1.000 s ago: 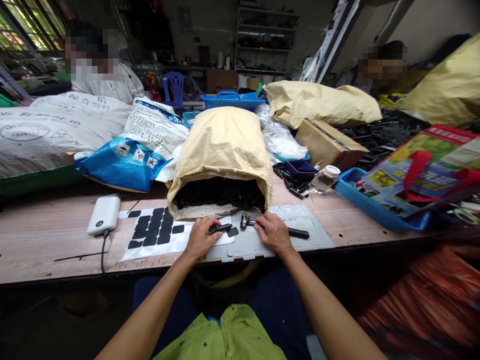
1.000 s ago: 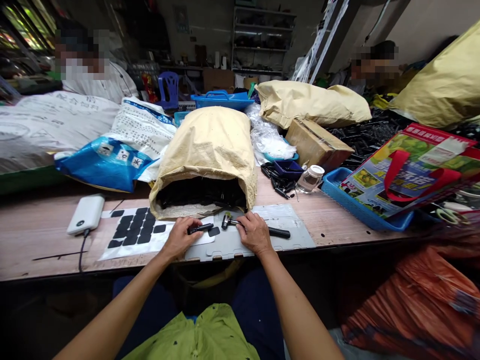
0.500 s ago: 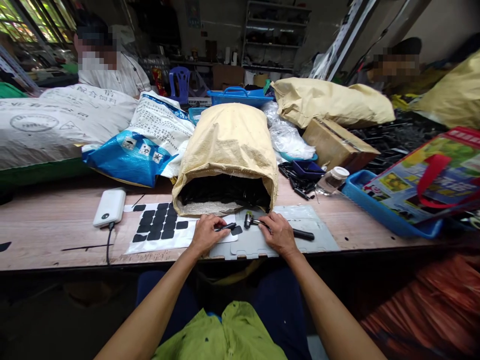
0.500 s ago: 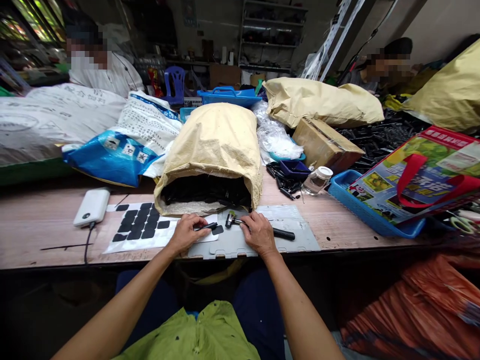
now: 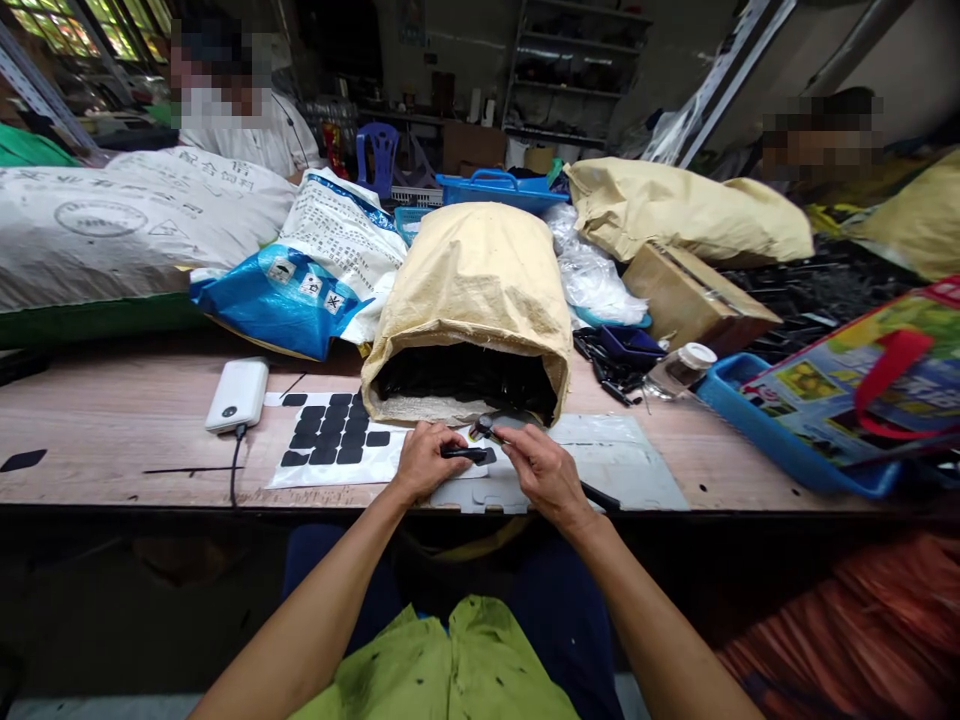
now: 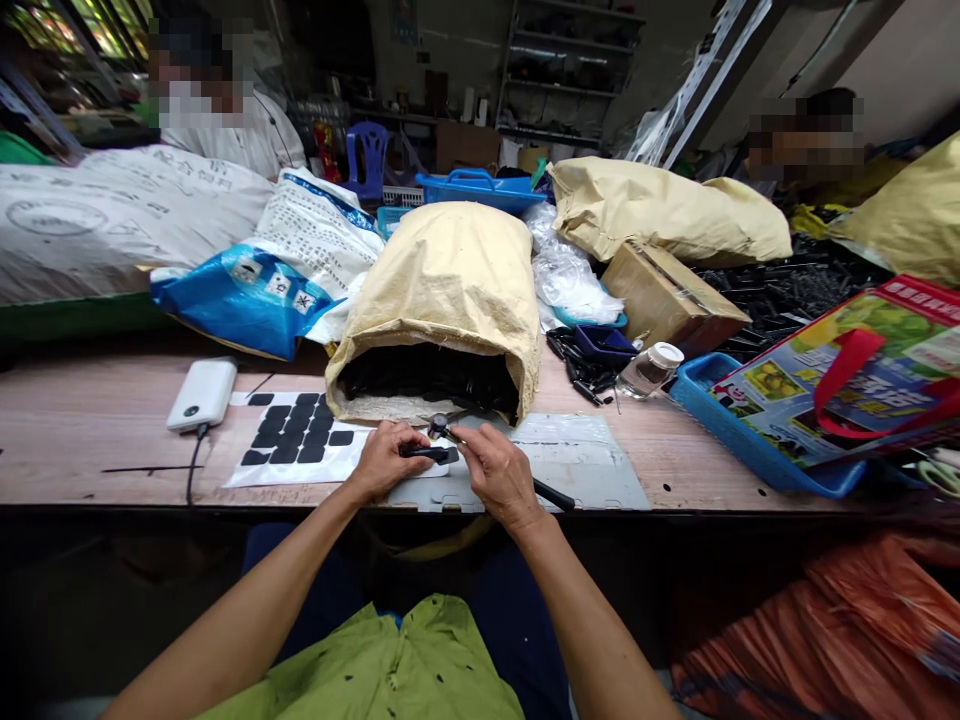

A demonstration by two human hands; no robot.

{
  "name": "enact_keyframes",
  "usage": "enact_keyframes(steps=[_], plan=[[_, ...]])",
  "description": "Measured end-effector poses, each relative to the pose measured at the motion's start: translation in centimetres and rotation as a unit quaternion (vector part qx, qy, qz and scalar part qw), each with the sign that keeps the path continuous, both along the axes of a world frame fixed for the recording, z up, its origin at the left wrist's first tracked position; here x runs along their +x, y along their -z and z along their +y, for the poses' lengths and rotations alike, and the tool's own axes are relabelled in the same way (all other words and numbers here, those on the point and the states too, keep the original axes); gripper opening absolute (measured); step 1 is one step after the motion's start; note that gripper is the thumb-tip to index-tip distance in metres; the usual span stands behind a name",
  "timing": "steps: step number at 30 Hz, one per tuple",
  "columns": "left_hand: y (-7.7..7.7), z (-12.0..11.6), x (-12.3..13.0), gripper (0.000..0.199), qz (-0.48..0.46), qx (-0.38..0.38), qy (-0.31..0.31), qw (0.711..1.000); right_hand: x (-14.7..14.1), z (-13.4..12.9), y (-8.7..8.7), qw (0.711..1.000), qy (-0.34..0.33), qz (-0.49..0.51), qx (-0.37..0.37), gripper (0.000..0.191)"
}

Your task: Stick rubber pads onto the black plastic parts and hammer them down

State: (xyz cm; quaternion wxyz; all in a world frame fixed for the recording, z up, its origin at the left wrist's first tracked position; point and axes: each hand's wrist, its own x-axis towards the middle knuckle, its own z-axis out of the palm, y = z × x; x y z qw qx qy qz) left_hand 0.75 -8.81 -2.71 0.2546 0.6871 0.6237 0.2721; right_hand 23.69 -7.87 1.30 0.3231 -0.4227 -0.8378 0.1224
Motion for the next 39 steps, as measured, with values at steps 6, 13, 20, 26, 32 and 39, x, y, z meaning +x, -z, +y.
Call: enact_keyframes(steps=[6, 13, 20, 26, 32, 39], plan=[[0.0, -0.1, 0.0, 0.018, 0.007, 0.007, 0.004, 1.0, -1.2, -1.4, 0.4, 0.998, -0.009, -0.062, 0.01, 0.033], [0.3, 0.0, 0.0, 0.022, -0.003, 0.015, -0.004, 1.0, -0.3, -1.5, 0.5, 0.998, 0.026, -0.058, 0.007, 0.034], [0.4, 0.0, 0.1, 0.019, 0.005, 0.012, -0.006, 1.0, 1.3, -0.9, 1.5, 0.997, 0.044, -0.063, 0.003, 0.031], [0.4, -0.2, -0.2, 0.016, -0.015, 0.024, 0.009, 1.0, 5.3, 1.8, 3.6, 0.993, 0.049, -0.09, 0.062, 0.026], [1.1, 0.0, -0.6, 0.032, -0.03, 0.03, 0.006, 0.999, 6.4, 2.6, 5.1, 0.99, 0.044, -0.112, 0.072, 0.024], [1.4, 0.2, -0.6, 0.039, -0.023, 0.031, -0.002, 0.999, 6.1, 2.4, 5.0, 0.989, 0.056, -0.127, 0.059, 0.023]])
